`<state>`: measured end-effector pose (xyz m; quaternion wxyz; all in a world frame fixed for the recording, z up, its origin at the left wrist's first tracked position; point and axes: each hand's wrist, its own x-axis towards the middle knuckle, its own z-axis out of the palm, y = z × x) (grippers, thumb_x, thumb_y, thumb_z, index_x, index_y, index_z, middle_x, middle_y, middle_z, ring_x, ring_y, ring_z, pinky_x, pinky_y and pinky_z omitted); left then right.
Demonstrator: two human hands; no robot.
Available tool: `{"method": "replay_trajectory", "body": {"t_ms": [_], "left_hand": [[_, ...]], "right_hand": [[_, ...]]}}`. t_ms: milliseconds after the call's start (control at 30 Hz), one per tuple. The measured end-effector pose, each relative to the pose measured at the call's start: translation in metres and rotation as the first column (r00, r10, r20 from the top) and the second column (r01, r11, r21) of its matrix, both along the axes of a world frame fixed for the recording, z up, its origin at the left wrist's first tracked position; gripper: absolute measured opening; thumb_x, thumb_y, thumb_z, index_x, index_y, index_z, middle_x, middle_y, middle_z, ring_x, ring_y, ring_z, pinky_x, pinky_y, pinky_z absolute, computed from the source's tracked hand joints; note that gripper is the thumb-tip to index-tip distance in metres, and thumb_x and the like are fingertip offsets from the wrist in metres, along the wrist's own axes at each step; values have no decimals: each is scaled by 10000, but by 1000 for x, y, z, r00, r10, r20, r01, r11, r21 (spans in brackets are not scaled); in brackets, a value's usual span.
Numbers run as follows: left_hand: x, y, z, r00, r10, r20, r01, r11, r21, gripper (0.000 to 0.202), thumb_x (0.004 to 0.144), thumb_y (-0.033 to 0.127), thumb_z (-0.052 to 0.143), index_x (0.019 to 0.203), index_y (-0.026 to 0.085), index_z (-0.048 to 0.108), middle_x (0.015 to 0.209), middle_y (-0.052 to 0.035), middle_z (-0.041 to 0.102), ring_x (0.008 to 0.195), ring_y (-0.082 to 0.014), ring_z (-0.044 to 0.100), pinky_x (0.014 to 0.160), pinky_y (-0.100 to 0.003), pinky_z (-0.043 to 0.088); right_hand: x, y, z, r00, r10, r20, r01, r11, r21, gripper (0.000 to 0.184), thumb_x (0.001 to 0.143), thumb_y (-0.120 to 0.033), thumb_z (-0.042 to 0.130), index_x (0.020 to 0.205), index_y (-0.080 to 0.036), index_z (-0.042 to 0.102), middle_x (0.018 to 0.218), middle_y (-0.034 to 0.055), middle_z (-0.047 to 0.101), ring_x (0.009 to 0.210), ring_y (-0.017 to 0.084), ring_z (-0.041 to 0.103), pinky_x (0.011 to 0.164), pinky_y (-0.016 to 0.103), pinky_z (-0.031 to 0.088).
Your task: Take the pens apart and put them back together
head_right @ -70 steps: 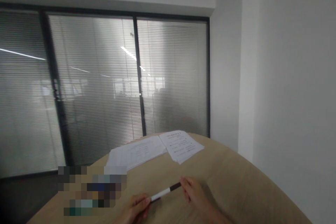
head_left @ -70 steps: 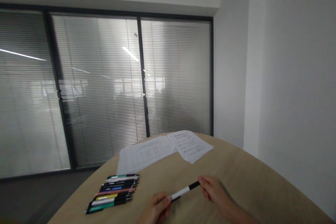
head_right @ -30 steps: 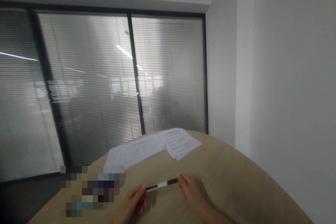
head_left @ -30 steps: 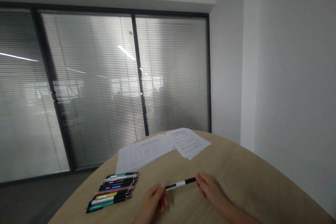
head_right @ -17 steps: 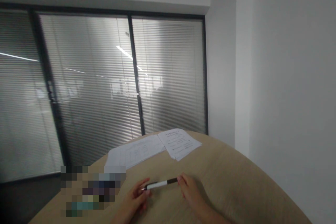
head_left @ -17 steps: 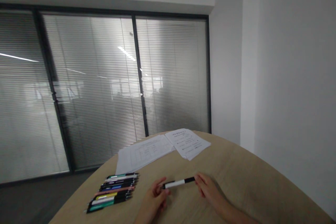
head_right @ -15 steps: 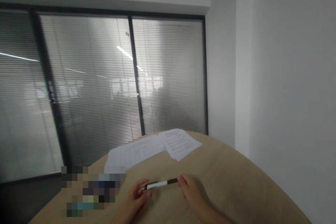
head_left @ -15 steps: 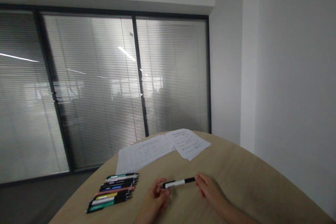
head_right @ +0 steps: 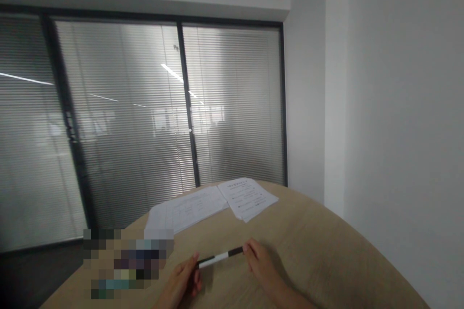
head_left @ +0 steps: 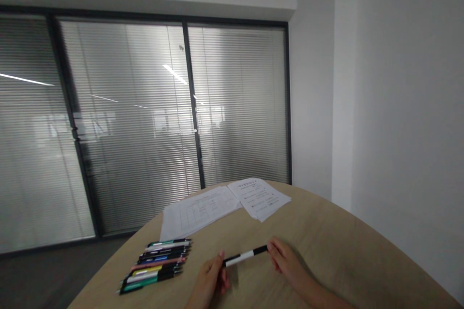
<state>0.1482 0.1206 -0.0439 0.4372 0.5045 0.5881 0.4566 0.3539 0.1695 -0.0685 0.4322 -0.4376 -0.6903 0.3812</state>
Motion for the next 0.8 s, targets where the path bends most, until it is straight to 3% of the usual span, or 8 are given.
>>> {"method": "replay_trajectory", "body": {"t_ms": [133, 200, 300, 367, 667, 800], "left_hand": [[-1, 1, 0, 999, -10, 30, 9, 999, 33, 620, 600, 755, 397, 475, 162, 528, 403, 6, 475, 387, -108, 394, 413, -225, 283], [0, 2, 1, 998, -9, 55, 6, 999, 51, 614, 564, 733, 472, 669, 140, 590, 438, 29, 488, 375, -99, 392, 399, -219, 275], [1, 3, 3, 997, -3, 71, -4, 996, 90, 696, 446, 646, 637, 921, 148, 536, 460, 81, 470, 347, -80, 358, 373, -203, 253], [2, 4, 2, 998, 1, 68, -9, 993, 115, 660, 420, 609, 667, 880, 160, 515, 438, 102, 428, 342, -68, 328, 363, -192, 236], [0, 1, 2, 999, -1, -37, 5, 993, 114, 528, 556, 706, 481, 536, 179, 461, 427, 57, 446, 382, -80, 360, 409, -198, 268], [3, -2, 6, 999, -7, -35, 8, 999, 36, 560, 561, 737, 426, 487, 183, 462, 365, 39, 435, 362, -98, 360, 407, -212, 268]], "right_hand": [[0, 0, 1, 1000, 8, 3, -8, 1000, -6, 425, 760, -603, 281, 635, -206, 367, 515, -49, 350, 469, 98, 344, 472, 223, 288], [1, 0, 2, 1000, -10, 25, 10, 1000, -11, 418, 755, -596, 290, 627, -205, 363, 510, -49, 346, 469, 97, 342, 466, 221, 281], [1, 0, 4, 997, -41, 65, 42, 999, -25, 416, 735, -596, 305, 604, -206, 361, 499, -48, 339, 464, 98, 343, 452, 219, 272], [1, 1, 3, 996, -52, 68, 54, 998, -27, 409, 731, -590, 307, 600, -206, 363, 500, -47, 339, 461, 99, 344, 446, 218, 272], [1, 3, -4, 1000, -8, 6, 8, 1000, 31, 394, 775, -557, 300, 614, -205, 372, 505, -51, 352, 466, 94, 363, 460, 207, 306], [1, 6, -7, 1000, -6, -8, 6, 1000, 22, 368, 771, -545, 327, 715, -202, 447, 510, -53, 367, 456, 96, 377, 440, 203, 306]]}}
